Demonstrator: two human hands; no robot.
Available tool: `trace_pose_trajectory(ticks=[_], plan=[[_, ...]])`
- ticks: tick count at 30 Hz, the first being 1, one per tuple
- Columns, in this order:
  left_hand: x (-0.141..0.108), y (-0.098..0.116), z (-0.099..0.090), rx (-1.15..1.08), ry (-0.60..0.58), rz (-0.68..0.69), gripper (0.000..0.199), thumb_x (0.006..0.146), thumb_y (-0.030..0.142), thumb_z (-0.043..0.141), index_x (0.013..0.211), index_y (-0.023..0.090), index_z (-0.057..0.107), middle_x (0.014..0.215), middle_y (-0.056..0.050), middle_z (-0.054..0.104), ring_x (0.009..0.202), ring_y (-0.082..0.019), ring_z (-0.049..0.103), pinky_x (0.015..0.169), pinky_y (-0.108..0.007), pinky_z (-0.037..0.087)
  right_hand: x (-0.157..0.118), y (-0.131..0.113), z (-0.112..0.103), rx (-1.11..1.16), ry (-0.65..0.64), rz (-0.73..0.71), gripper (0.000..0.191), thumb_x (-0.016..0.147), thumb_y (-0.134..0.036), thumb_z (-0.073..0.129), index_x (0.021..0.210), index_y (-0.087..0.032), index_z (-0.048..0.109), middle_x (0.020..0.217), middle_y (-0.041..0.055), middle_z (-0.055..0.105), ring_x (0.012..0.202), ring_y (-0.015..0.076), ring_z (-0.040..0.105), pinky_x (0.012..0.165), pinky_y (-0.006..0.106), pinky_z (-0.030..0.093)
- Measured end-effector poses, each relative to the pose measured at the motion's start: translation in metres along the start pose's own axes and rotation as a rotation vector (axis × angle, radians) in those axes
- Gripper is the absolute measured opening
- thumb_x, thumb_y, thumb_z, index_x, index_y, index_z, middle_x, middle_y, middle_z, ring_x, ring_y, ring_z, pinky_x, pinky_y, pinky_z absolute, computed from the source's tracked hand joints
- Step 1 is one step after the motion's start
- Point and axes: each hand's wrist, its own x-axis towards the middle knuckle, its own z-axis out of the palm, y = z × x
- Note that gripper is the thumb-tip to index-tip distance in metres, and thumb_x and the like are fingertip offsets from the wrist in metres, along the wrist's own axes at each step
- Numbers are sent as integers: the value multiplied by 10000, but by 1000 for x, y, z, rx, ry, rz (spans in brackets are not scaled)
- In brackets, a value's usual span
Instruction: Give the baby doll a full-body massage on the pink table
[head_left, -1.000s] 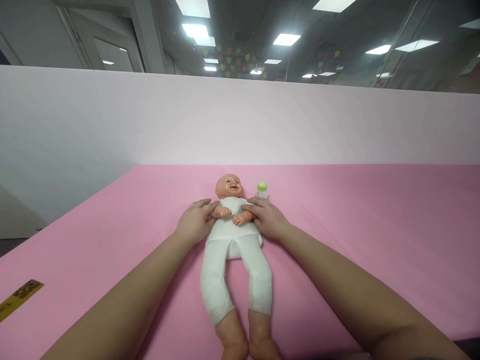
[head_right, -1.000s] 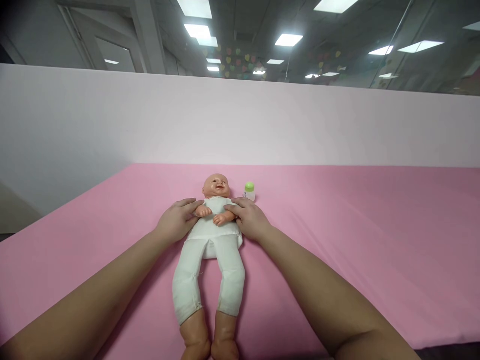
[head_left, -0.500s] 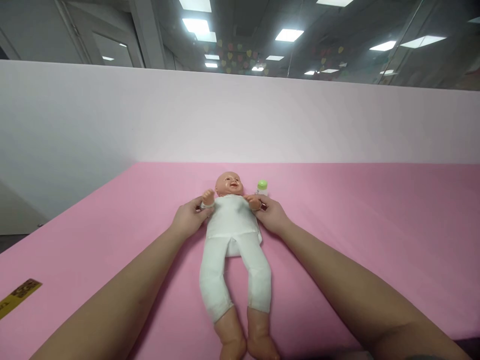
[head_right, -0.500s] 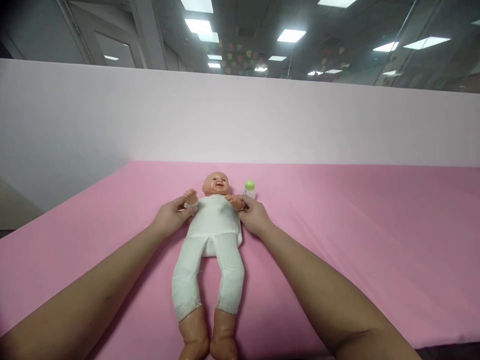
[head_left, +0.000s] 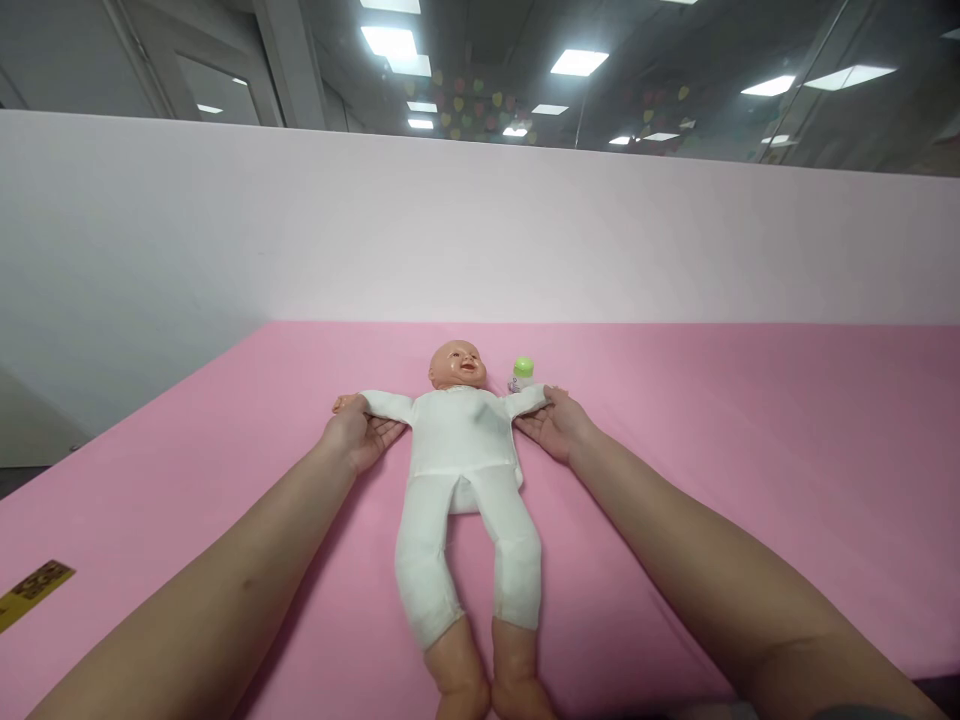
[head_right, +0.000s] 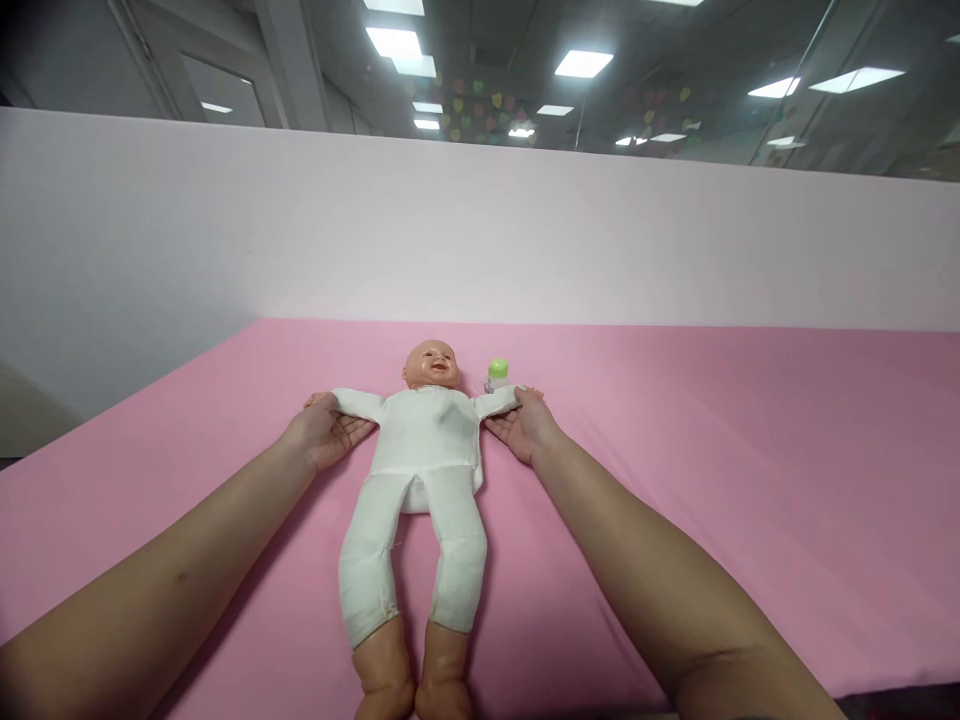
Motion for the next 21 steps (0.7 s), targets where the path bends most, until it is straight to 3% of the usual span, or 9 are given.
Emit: trace_pose_trajectory(ticks=[3, 7, 11, 14, 17, 21], plan=[[1, -2, 0, 11, 4, 4, 250, 967, 166, 548, 1197, 122, 633, 1116, -199, 757, 1056, -333, 775, 870, -468, 667, -1, -1, 2, -1, -4, 41, 296, 1112, -428, 482, 1258, -193, 587, 1232, 154, 750, 1143, 264, 758, 896, 443, 683], [0, -6, -1, 63, -11, 48, 219, 1006, 269, 592, 1161, 123, 639, 1116, -213, 754, 1055, -336, 770, 894, -475, 655, -1, 3, 4, -6, 21, -30, 232, 1091, -356, 561, 1250, -196, 615, 1215, 136, 760, 1128, 253, 760, 910, 431, 682], [-12, -9, 1, 284, -77, 345, 273, 962, 342, 705, 1156, 153, 672, 1183, -180, 756, 1079, -308, 754, 946, -440, 620, -9, 9, 7, -158, -57, -289, 317, 980, -302, 735, 1274, -225, 645, 1252, 94, 759, 1135, 263, 752, 971, 461, 662], [-26, -11, 4, 609, -116, 578, 352, 904, 399, 769, 1165, 173, 700, 1151, -136, 771, 1059, -308, 741, 937, -425, 589, -20, 11, 11, -384, -78, -483, 404, 893, -305, 809, 1269, -225, 686, 1212, 75, 774, 1108, 291, 751, 1014, 501, 630], [-40, -14, 7, 962, -180, 702, 390, 918, 440, 729, 1230, 208, 721, 1153, -104, 784, 1033, -314, 733, 919, -417, 565, -29, 12, 13, -650, -111, -639, 377, 855, -280, 808, 1218, -202, 747, 1211, 77, 781, 1151, 313, 729, 1087, 508, 572], [-51, -14, 9, 1314, -379, 938, 421, 969, 374, 615, 1376, 301, 699, 1353, -49, 738, 1214, -309, 690, 1021, -407, 530, -31, 17, 11, -991, -297, -838, 483, 843, -116, 701, 1295, -275, 763, 1412, 36, 702, 1345, 295, 638, 1198, 496, 485]])
